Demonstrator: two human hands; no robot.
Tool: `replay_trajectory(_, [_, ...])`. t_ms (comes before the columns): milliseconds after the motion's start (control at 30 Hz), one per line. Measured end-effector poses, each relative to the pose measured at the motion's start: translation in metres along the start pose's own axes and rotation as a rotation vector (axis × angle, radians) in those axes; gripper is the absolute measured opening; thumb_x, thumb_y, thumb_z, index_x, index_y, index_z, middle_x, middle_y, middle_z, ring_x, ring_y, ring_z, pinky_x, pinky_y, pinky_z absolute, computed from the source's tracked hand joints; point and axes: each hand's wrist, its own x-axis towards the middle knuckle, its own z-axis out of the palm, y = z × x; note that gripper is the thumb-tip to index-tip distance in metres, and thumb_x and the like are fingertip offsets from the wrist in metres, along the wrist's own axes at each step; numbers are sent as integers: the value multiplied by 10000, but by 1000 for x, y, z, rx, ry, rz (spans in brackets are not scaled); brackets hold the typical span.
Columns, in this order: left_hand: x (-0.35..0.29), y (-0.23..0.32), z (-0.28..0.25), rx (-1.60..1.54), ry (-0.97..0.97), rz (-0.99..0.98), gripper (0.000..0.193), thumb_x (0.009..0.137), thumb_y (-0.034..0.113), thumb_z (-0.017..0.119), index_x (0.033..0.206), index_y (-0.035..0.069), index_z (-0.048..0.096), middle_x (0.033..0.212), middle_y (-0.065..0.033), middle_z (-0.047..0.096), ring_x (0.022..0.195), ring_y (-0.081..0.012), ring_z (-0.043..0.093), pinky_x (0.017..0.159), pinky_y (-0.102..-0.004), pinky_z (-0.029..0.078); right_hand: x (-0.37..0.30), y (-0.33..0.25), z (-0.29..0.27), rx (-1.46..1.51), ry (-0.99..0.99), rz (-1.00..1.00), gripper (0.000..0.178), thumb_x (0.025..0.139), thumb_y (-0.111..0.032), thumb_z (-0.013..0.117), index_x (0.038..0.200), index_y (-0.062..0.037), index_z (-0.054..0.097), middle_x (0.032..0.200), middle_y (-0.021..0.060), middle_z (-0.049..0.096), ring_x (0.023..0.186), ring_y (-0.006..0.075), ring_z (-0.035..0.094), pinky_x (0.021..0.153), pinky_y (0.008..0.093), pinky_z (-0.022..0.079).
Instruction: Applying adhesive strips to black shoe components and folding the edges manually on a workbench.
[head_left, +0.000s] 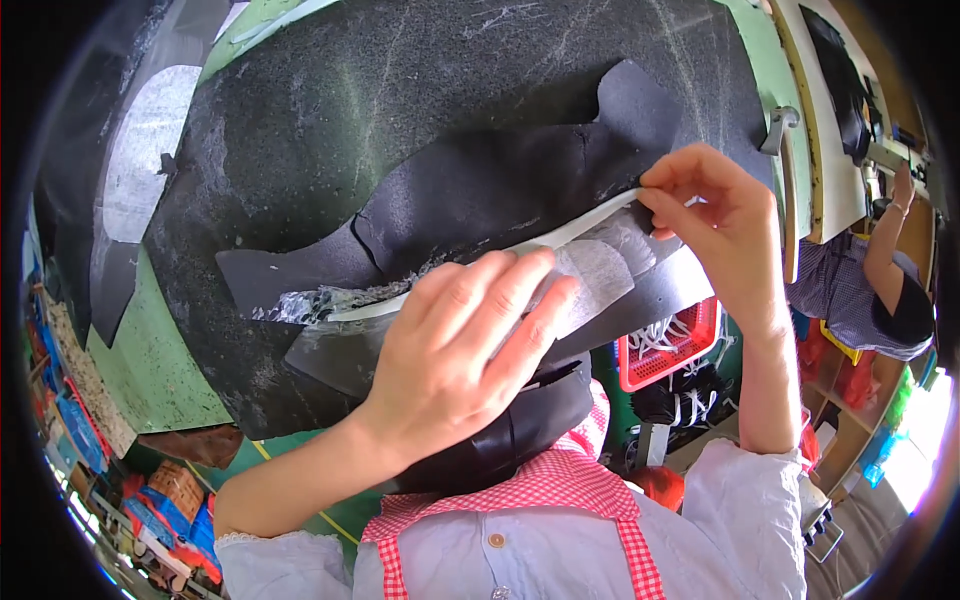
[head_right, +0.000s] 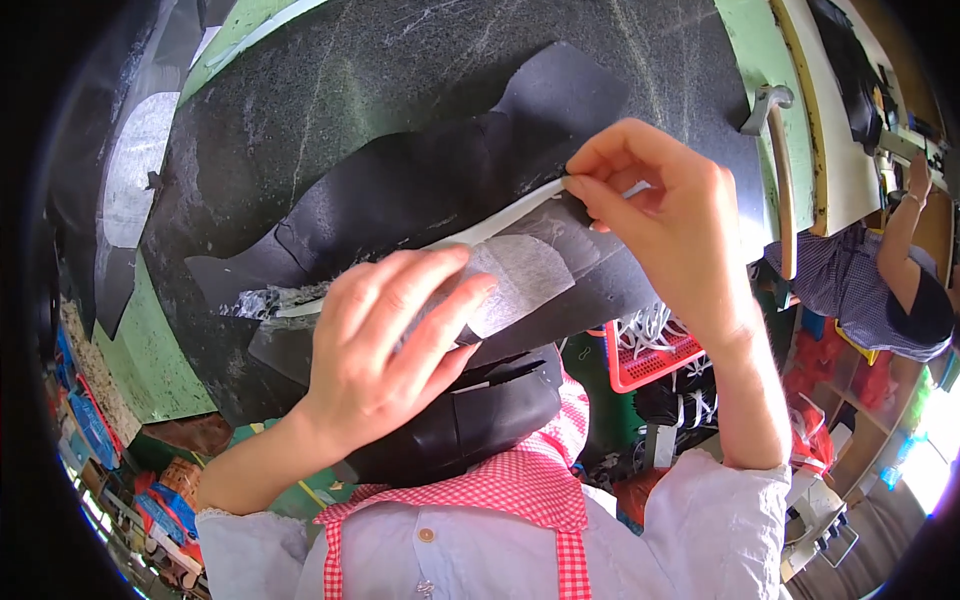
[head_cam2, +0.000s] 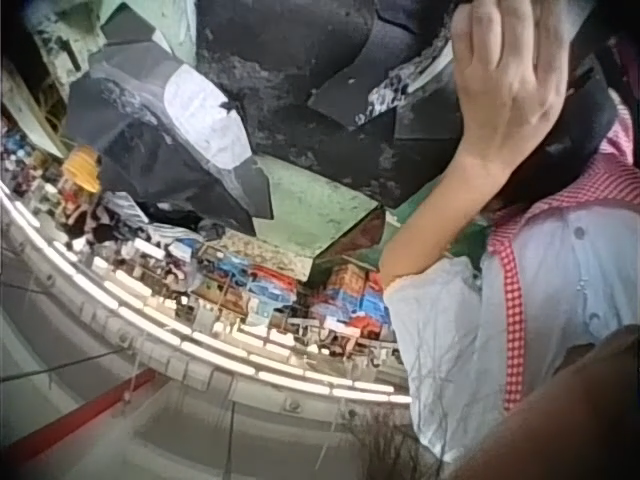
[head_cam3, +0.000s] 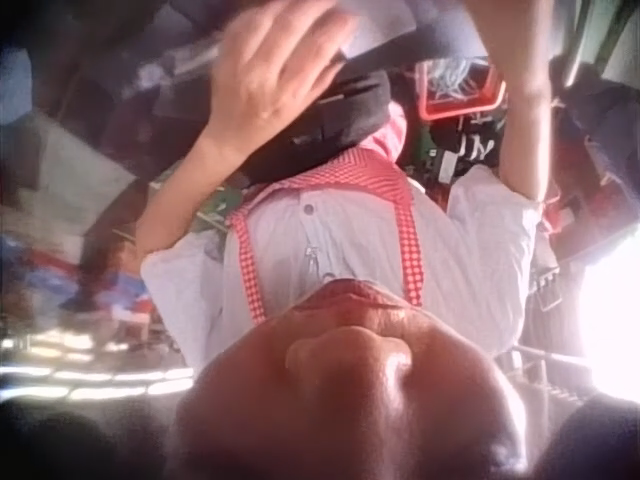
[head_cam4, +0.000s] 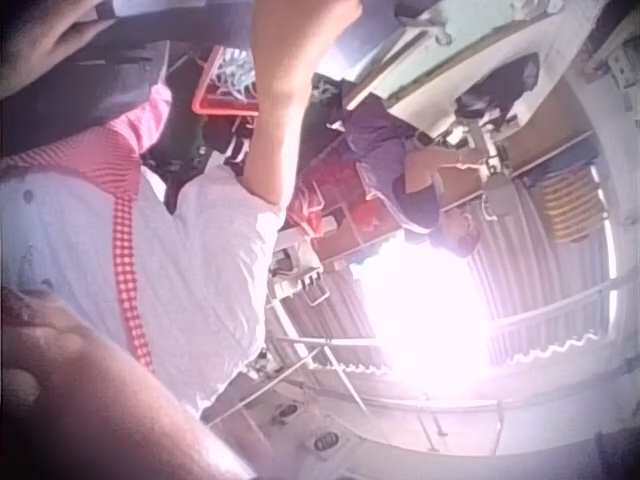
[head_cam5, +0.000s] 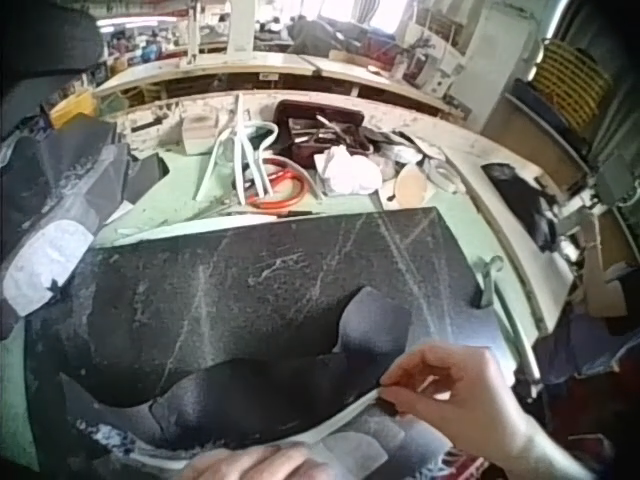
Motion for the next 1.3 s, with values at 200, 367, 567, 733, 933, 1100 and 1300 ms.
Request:
replay_trajectory(200, [5, 5, -12, -154, 73, -36, 332, 673, 95, 885, 947, -17, 734, 1054, -155, 702, 1028, -326, 741, 852, -419, 630, 18, -28, -5, -716, -36, -14, 427, 758, 2, 835, 1156, -28, 684, 962, 60, 698, 911, 117, 676, 826, 282, 542])
replay_trajectory(367, [15, 12, -41, -170, -175, -151, 317, 697, 112, 874, 980, 18, 767, 1066, -117, 712, 1025, -318, 738, 857, -412, 631, 13, -25, 33, -555, -85, -712, 1002, 643, -58, 891, 1553, -109, 475, 1545, 132, 524, 1460, 355, 449, 1242, 483, 348])
replay_trajectory(567, [61, -46, -60, 337, 26, -27, 627, 715, 153, 891, 1311, 138, 695, 1063, -96, 701, 1031, -359, 679, 914, -473, 565, 21, -31, 29, -550, -139, -775, 925, 702, -92, 877, 1537, -117, 480, 1348, 143, 655, 1258, 369, 606, 1099, 467, 474])
replay_trajectory(733, [53, -50, -73, -49, -369, -261, 428, 674, 107, 871, 1088, 120, 765, 905, -70, 639, 937, -305, 651, 828, -408, 557, 18, -24, 27, -489, -328, -676, 415, 708, -36, 791, 1105, -137, 725, 999, 81, 701, 995, 313, 688, 789, 450, 575])
replay_trajectory(933, [28, -34, -52, 210, -181, 100, 200, 757, 69, 735, 953, 32, 724, 1072, -83, 667, 985, -292, 669, 777, -395, 585, -5, -14, 42, -614, -53, -963, 437, 675, -106, 684, 1097, -93, 796, 1148, 70, 678, 994, 269, 638, 800, 390, 533])
replay_trajectory(1100, [0, 29, -57, 593, -422, 30, 464, 832, 106, 669, 1286, 16, 707, 1353, -168, 647, 1201, -314, 657, 1028, -438, 537, -67, -37, 34, -599, -379, -693, 510, 738, 10, 666, 1243, 73, 692, 1428, 167, 635, 1346, 394, 586, 1126, 522, 500])
replay_trajectory(1300, [-10, -14, -120, 229, -299, -264, 619, 746, 9, 717, 1361, 76, 698, 1198, -132, 750, 1053, -293, 721, 1013, -455, 509, -47, -46, 36, -528, -385, -636, 646, 732, -21, 799, 1351, 40, 624, 1299, 185, 644, 1183, 379, 640, 1021, 467, 535])
